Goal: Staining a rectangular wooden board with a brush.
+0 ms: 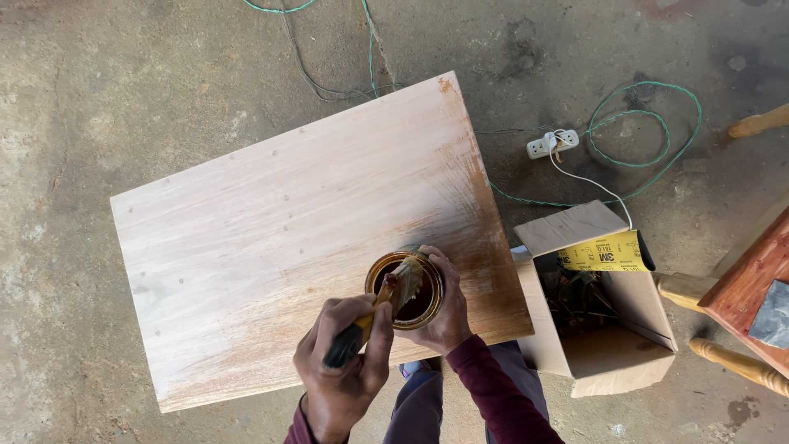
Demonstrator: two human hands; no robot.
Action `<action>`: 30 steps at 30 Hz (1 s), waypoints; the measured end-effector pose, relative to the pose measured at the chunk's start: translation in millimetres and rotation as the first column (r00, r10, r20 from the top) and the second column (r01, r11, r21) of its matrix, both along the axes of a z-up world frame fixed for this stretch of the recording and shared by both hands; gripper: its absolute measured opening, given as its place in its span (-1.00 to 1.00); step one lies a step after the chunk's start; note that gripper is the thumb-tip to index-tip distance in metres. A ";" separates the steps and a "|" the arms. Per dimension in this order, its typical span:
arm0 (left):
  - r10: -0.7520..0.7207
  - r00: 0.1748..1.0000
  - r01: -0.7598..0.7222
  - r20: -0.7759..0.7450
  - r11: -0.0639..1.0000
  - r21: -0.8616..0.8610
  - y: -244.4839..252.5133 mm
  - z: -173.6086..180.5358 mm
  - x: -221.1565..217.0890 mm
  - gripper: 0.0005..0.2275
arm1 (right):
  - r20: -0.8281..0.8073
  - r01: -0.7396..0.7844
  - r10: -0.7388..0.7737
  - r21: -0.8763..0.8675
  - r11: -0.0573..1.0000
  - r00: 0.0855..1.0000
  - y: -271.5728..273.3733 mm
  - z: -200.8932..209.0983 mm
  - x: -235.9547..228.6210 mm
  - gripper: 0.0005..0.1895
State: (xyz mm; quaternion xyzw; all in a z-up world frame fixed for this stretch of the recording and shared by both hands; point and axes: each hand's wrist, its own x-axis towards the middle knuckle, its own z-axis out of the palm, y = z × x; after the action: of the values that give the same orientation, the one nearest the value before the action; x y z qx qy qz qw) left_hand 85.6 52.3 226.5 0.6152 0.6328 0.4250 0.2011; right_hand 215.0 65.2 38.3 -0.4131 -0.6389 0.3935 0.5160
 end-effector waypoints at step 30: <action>0.444 0.896 -0.444 -0.022 0.894 -0.052 -7.6 -185.5 -132.7 -0.90 | 0.070 0.436 -0.430 -0.138 0.889 0.900 -8.4 60.5 238.5 0.27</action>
State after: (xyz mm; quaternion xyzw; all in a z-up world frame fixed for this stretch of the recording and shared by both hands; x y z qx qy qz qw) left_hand -47.1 44.6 41.0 0.4508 0.7691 0.4387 0.1130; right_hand 453.5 56.8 98.8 -0.5901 -0.5089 0.3078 0.5460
